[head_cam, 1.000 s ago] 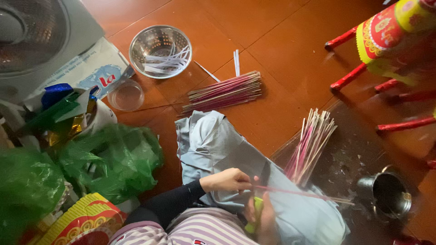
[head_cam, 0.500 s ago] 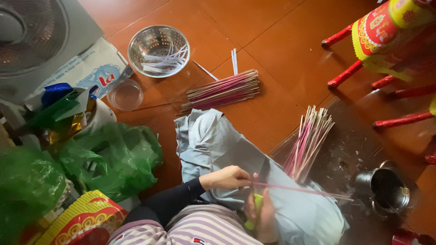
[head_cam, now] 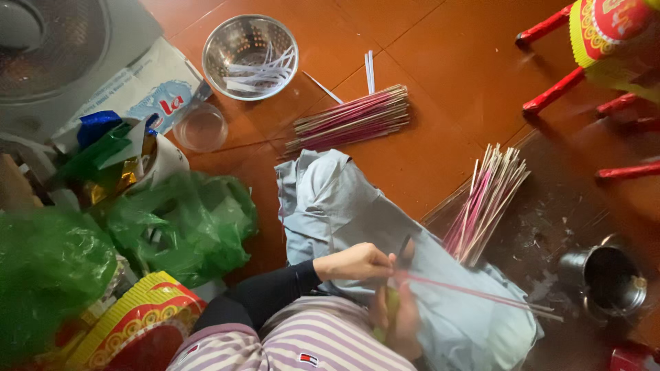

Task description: The person sits on the floor and uses a knife to sharpen the ends of thin wooden sticks. They pick up sticks from a pile, hold them against a cloth on their lap, and scrape the knife along the wood to create a point. The sharpened sticks are placed into a separate pile.

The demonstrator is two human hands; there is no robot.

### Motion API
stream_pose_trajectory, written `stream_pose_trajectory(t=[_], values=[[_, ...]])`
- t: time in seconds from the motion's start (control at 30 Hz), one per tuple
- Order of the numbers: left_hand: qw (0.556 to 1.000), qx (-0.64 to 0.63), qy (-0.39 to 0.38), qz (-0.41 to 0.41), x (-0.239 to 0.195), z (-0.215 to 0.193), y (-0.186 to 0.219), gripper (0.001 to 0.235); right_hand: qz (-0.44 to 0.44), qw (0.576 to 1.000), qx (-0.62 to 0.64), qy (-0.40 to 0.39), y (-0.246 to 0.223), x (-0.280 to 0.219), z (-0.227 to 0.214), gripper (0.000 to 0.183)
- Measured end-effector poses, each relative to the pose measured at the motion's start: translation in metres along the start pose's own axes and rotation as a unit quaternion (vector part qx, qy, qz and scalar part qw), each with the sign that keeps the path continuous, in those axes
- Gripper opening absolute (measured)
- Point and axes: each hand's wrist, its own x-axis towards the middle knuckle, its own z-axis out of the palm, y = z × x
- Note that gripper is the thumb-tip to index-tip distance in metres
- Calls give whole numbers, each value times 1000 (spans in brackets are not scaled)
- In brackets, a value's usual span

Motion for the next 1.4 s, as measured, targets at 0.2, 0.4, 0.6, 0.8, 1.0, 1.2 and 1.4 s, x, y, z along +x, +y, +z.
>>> stream_pose_trajectory(t=[0.2, 0.4, 0.6, 0.8, 1.0, 1.2, 1.4], values=[[997, -66, -40, 26, 8, -8, 7, 29, -24, 995, -84, -51, -13, 2, -10, 64], [997, -59, -43, 3, 16, -2, -7, 30, 52, 997, 53, 35, -11, 3, -22, 45], [997, 16, 11, 81, 23, 4, 1, 29, 4, 999, -3, 37, -10, 21, -25, 58], [859, 310, 230, 336, 33, 3, 27, 23, -147, 975, -163, -22, -13, 29, -45, 36], [896, 278, 123, 324, 46, 29, 38, 18, -123, 979, -126, -107, 16, 40, -56, 34], [892, 150, 216, 368, 53, 28, 77, 12, -138, 984, -98, -51, 5, 46, -29, 39], [957, -205, 170, 111, 83, -8, 70, 17, -147, 984, -102, -6, -26, 41, -32, 45]])
